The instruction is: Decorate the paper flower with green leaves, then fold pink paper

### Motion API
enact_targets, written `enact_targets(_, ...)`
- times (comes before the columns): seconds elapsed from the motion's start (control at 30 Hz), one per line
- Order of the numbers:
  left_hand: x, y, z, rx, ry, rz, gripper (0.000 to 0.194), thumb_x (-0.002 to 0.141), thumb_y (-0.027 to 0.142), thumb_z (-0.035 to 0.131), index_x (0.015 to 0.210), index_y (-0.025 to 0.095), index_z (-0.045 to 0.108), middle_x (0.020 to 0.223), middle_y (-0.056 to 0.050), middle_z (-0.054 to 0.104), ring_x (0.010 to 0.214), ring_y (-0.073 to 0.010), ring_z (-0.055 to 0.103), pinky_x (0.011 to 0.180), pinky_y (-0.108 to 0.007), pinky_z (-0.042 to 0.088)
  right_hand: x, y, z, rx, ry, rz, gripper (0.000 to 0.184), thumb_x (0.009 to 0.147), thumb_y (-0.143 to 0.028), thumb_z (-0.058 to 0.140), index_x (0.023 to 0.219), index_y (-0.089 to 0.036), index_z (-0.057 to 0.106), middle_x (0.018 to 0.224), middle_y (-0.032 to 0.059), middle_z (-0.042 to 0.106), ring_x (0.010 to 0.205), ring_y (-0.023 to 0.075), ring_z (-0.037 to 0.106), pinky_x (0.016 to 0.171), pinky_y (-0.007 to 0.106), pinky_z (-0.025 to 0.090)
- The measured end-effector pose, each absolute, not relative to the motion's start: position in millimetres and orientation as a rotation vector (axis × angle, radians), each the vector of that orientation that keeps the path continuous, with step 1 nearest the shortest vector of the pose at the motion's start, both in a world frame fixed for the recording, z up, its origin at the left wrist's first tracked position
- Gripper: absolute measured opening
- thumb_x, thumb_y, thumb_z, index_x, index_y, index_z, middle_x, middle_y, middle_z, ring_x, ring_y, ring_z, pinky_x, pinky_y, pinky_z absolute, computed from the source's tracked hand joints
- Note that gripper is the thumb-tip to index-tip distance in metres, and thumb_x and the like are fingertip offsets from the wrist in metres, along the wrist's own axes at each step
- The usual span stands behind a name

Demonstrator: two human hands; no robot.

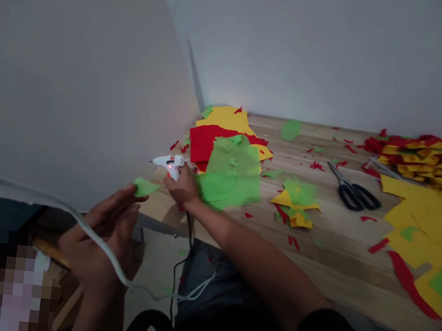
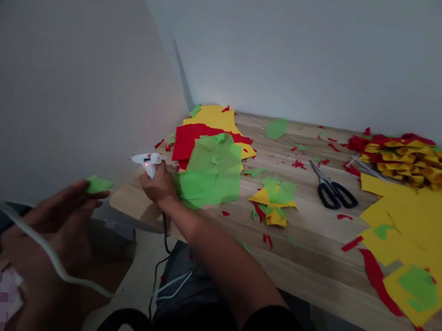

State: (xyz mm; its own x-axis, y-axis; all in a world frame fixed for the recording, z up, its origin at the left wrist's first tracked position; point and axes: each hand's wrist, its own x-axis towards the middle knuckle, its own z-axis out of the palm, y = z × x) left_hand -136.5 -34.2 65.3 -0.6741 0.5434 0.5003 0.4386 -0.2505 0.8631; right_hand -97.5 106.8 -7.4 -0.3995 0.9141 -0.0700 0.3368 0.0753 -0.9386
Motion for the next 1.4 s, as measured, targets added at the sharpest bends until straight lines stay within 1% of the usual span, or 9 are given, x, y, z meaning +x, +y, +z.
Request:
enact_targets(0.13, -116, -12, 79, 1.17, 1.855, 2.228, 0.026, 0.073, 0.021, 0.082, 0.095, 0.034, 0.077, 0.094, 0.01, 0.077, 0.08, -0.0141, 0.073, 0.088, -0.041, 0.063, -17, 88, 2, -0.972, -1.338, 1.374, 0.028, 0.075, -0.036, 0.062, 0.098, -0.019, 0.06, 0.079, 0.0004, 0.067, 0.063, 0.0155, 0.06, 0.057, 0.027, 0.049)
enact_targets(0.27, -86, 32, 60, 1.407, 1.68, 2.09, 0.023, 0.076, 0.023, 0.081, 0.098, 0.023, 0.077, 0.094, 0.001, 0.078, 0.075, -0.0144, 0.073, 0.077, -0.034, 0.064, 102, 82, 22, -0.918, -0.963, 1.338, 0.023, 0.076, -0.038, 0.064, 0.066, -0.022, 0.051, 0.052, -0.0052, 0.05, 0.044, 0.0108, 0.048, 0.044, 0.025, 0.041)
enact_targets(0.37, -53, 74, 27, 1.822, 1.435, 1.533, 0.025, 0.089, 0.022, 0.066, 0.113, 0.024, 0.074, 0.103, -0.004, 0.077, 0.088, -0.0156, 0.073, 0.082, -0.031, 0.061, 178, 95, 27, -0.884, -0.746, 1.189, 0.017, 0.072, -0.032, 0.064, 0.067, -0.023, 0.05, 0.051, -0.0081, 0.04, 0.043, 0.0086, 0.042, 0.042, 0.022, 0.038)
enact_targets(0.47, -13, 109, -7, 2.146, 1.18, 1.185, 0.033, 0.094, 0.014, 0.054, 0.117, 0.027, 0.074, 0.098, -0.004, 0.076, 0.091, -0.0143, 0.07, 0.083, -0.028, 0.057, 234, 106, 15, -0.936, -0.74, 1.223, 0.014, 0.073, -0.033, 0.064, 0.079, -0.021, 0.06, 0.051, -0.0077, 0.042, 0.044, 0.0097, 0.043, 0.041, 0.022, 0.037)
enact_targets(0.6, 28, 134, -45, 2.167, 1.166, 1.162, 0.033, 0.093, 0.013, 0.055, 0.119, 0.025, 0.073, 0.095, -0.004, 0.073, 0.088, -0.0142, 0.067, 0.081, -0.028, 0.054, 279, 102, -5, -1.218, -0.947, 1.363, 0.023, 0.078, -0.039, 0.068, 0.089, -0.019, 0.065, 0.048, -0.0066, 0.049, 0.04, 0.0116, 0.045, 0.039, 0.024, 0.035)
enact_targets(0.77, 40, 139, -69, 2.117, 1.253, 1.002, 0.031, 0.089, 0.023, 0.068, 0.119, 0.025, 0.072, 0.092, -0.005, 0.07, 0.088, -0.0178, 0.065, 0.082, -0.033, 0.053, 297, 82, -8, -1.71, -1.355, 1.327, 0.03, 0.082, -0.049, 0.067, 0.079, -0.019, 0.063, 0.055, -0.0015, 0.058, 0.051, 0.0145, 0.052, 0.047, 0.025, 0.039)
enact_targets(0.97, 38, 139, -68, 2.099, 1.301, 0.901, 0.04, 0.083, 0.024, 0.074, 0.123, 0.029, 0.07, 0.092, -0.003, 0.068, 0.085, -0.0175, 0.063, 0.083, -0.036, 0.053, 293, 73, 4, -1.898, -1.743, 1.117, 0.034, 0.084, -0.052, 0.06, 0.064, -0.024, 0.057, 0.054, -0.0001, 0.06, 0.053, 0.0191, 0.057, 0.05, 0.028, 0.043)
enact_targets(1.17, 39, 140, -65, 2.13, 1.337, 0.851, 0.038, 0.084, 0.023, 0.073, 0.121, 0.029, 0.071, 0.095, -0.002, 0.069, 0.088, -0.017, 0.063, 0.086, -0.035, 0.052, 284, 77, 8, -1.895, -1.923, 1.076, 0.03, 0.088, -0.048, 0.055, 0.096, -0.025, 0.074, 0.075, 0.0034, 0.075, 0.066, 0.0242, 0.068, 0.058, 0.031, 0.05)
enact_targets(1.4, 40, 140, -62, 2.193, 1.351, 0.787, 0.04, 0.083, 0.022, 0.073, 0.123, 0.028, 0.07, 0.096, -0.003, 0.071, 0.091, -0.0192, 0.063, 0.088, -0.037, 0.051, 279, 78, 14, -1.922, -1.838, 1.062, 0.026, 0.084, -0.046, 0.057, 0.069, -0.025, 0.062, 0.061, 0.0037, 0.067, 0.056, 0.0219, 0.061, 0.053, 0.032, 0.047)
